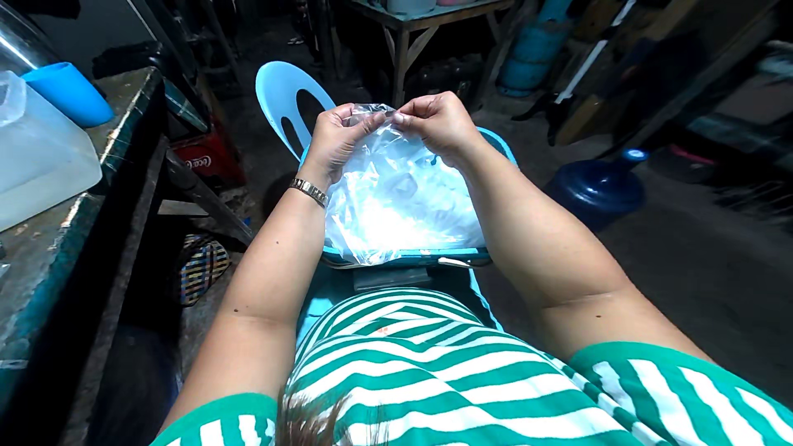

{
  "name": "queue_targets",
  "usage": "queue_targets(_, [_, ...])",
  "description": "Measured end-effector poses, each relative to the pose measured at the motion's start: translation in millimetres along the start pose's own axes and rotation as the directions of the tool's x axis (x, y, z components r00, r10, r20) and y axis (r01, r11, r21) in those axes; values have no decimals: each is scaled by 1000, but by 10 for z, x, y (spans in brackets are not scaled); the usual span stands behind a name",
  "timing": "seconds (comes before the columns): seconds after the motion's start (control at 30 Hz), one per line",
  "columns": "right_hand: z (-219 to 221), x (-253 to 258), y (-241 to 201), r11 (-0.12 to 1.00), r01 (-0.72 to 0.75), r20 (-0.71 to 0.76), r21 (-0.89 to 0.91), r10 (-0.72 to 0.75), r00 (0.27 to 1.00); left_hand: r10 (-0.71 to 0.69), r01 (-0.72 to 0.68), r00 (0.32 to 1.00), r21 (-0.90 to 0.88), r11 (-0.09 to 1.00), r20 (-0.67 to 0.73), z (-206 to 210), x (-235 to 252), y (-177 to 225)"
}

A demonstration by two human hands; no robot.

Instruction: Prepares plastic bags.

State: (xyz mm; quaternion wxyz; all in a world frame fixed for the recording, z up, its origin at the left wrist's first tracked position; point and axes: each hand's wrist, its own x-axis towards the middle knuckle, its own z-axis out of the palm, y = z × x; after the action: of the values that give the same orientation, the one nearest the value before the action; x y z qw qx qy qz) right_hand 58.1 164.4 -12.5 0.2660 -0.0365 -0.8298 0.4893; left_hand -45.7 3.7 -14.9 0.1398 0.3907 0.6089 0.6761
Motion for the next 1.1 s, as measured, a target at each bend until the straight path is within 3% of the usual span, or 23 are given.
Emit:
queue_targets(0.1, [13,0,-11,994,-40,-17,104,42,999,9,10,995,-182,983,102,-22,-24,-8])
queue_targets(0.17, [8,-4,-44,925,-94,-28,368,112,993,81,-6,972,-325,946,220,-77,-35,-30])
queue_targets(0.2, [0,-3,-66,835,-119,-31,537,160,987,97,8,954,-346,938,285,-96,-39,-31])
queue_targets(0.27, [-39,10,-66,641,-120,-28,758,216,976,30,68,923,-239,969,385,-109,-43,-17])
queue_targets(0.3, [-55,14,-60,603,-121,-24,788,227,974,-44,111,915,-145,983,402,-106,-44,2])
queue_targets(0.4, [-54,-9,-57,734,-238,85,636,240,967,-175,194,939,-35,980,295,-54,-25,44])
queue_targets(0.43, [-73,-51,-68,799,-291,194,526,221,956,-167,195,953,-88,977,253,-54,-15,44])
queue_targets(0.5, [-70,-123,-64,881,-260,393,395,94,915,-126,182,968,-261,948,219,-79,-1,34])
queue_targets(0.57, [-52,-141,-46,850,-176,454,496,-82,887,-88,183,967,-412,893,238,-114,-1,32])
queue_targets(0.63, [-55,-144,-27,764,-108,335,636,-147,931,-80,202,962,-481,853,262,-127,-34,60])
queue_targets(0.7, [-68,-125,-67,656,-87,174,750,-68,982,-39,196,952,-504,841,305,-129,-99,59])
queue_targets(0.77, [-67,-77,-72,586,-102,103,804,32,994,18,156,919,-408,900,393,-162,-110,18])
queue_targets(0.83, [-39,-82,-105,586,-166,151,793,75,986,61,87,917,-348,933,393,-173,-93,-4])
queue_targets(0.93, [-28,-127,-147,704,-253,294,664,65,954,51,56,968,-408,911,246,-133,-130,51])
queue_targets(1.0, [-27,-193,-131,791,-199,410,579,-71,909,10,100,973,-462,881,230,-110,-113,66])
queue_targets(1.1, [-21,-173,-23,739,-100,505,666,-348,790,8,135,963,-506,852,270,-115,-89,57])
